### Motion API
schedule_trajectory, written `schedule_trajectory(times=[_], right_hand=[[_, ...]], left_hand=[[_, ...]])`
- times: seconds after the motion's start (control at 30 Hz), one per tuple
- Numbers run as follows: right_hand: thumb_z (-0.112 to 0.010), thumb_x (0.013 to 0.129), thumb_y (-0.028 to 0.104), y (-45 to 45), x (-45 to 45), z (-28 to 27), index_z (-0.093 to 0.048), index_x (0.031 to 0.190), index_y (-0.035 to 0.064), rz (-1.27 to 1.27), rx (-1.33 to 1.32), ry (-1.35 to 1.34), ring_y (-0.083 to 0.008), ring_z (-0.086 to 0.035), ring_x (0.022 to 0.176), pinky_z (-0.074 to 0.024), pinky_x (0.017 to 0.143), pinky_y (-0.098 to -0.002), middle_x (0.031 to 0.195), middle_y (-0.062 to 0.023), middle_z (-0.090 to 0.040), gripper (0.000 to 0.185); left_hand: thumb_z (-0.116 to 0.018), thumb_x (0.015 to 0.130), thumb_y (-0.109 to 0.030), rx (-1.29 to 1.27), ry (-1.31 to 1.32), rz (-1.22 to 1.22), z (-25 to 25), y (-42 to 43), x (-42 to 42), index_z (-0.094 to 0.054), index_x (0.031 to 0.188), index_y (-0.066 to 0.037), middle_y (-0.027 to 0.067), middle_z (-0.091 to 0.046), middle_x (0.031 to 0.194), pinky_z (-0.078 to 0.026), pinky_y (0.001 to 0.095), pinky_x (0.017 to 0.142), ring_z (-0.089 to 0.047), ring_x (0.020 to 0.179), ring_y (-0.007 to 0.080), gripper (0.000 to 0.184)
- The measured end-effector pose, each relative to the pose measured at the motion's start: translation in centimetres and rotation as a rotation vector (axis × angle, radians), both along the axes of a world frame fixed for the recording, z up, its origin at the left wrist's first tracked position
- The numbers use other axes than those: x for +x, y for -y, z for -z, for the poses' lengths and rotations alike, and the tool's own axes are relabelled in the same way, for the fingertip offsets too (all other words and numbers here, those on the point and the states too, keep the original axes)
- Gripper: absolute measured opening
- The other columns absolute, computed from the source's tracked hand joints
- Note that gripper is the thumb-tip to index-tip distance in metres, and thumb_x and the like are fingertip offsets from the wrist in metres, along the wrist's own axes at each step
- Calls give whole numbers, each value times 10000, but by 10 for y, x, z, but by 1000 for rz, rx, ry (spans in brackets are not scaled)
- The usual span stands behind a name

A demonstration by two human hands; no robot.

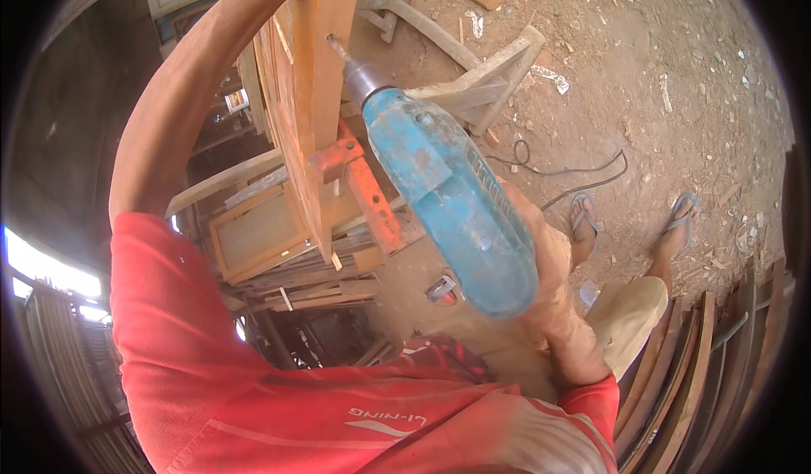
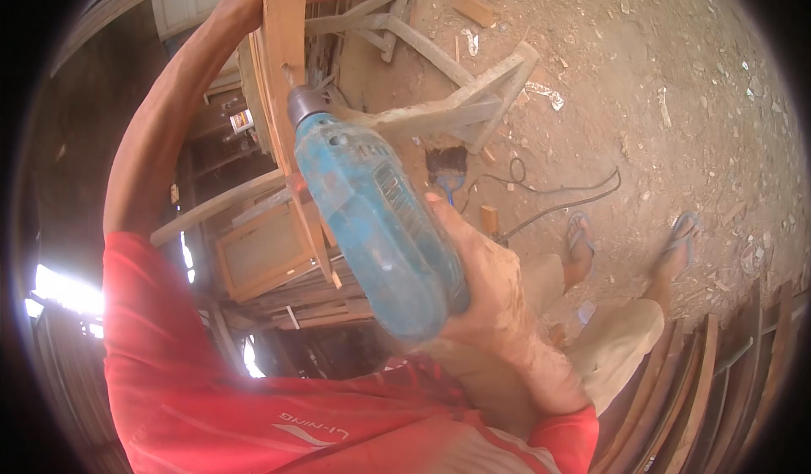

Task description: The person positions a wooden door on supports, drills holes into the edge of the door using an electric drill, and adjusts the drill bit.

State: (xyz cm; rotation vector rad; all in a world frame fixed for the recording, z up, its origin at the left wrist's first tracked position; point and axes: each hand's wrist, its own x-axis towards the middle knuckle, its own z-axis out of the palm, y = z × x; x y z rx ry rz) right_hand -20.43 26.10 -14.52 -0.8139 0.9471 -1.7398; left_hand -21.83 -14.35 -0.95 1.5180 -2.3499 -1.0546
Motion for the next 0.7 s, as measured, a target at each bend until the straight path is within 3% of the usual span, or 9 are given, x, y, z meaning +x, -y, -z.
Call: schedule_trajectory(times=[0.03,0.1,0.27,0.33,0.4,0.43,0.5,0.7], right_hand=[[-938,656,240,0,-1,-1,-425,1486,-69,-4,1,15,-401,-695,1122,-570,918,-432,1325,-266,-644,1024],[-935,737,205,1,-7,-11,-448,1457,-92,18,6,-18,-273,-735,1074,-585,872,-361,1311,-220,-671,919],[-964,707,263,5,-12,-12,-442,1458,-98,42,14,-19,-272,-737,1070,-584,882,-363,1309,-218,-674,982],[-960,711,260,4,-11,-10,-440,1458,-101,67,14,-19,-271,-737,1072,-583,884,-364,1307,-219,-675,979],[-945,647,248,1,-6,-3,-428,1494,-54,4,-5,7,-395,-683,1144,-563,929,-433,1364,-261,-614,1037],[-945,647,248,1,-4,-3,-428,1494,-54,8,-4,3,-395,-683,1144,-563,929,-433,1364,-261,-614,1037],[-878,766,123,2,-2,-3,-464,1435,-116,68,4,-82,-275,-739,1068,-582,884,-356,1307,-230,-674,822],[-840,775,73,5,-11,-15,-508,1404,-107,68,42,-49,-289,-742,1064,-584,877,-357,1300,-231,-676,734]], left_hand=[[-353,1047,-682,-21,-37,4,2,2,0,-674,1161,-84,60,-681,843,-548,325,580,-649,676,177,688],[-356,1052,-672,-40,-70,8,3,3,0,-673,1180,-85,52,-682,860,-547,317,594,-648,695,167,679],[-351,1063,-653,-50,86,-39,-6,-6,-2,-664,1228,-85,44,-682,880,-549,306,614,-650,717,159,670],[-354,1059,-658,-18,19,-18,-2,-3,-1,-666,1216,-84,50,-682,880,-550,310,600,-652,703,164,672],[-357,1055,-664,13,-50,6,0,-1,0,-668,1203,-84,56,-683,880,-552,314,585,-654,690,169,674],[-358,1053,-667,2,-35,3,-1,-3,0,-666,1200,-83,61,-685,883,-552,319,572,-655,674,176,677],[-358,1050,-671,-7,-26,-1,-2,-3,0,-664,1198,-81,66,-686,886,-553,323,558,-656,658,182,680],[-348,1048,-677,15,-4,53,-4,-9,1,-662,1190,-78,72,-686,843,-559,331,548,-666,649,196,691]])
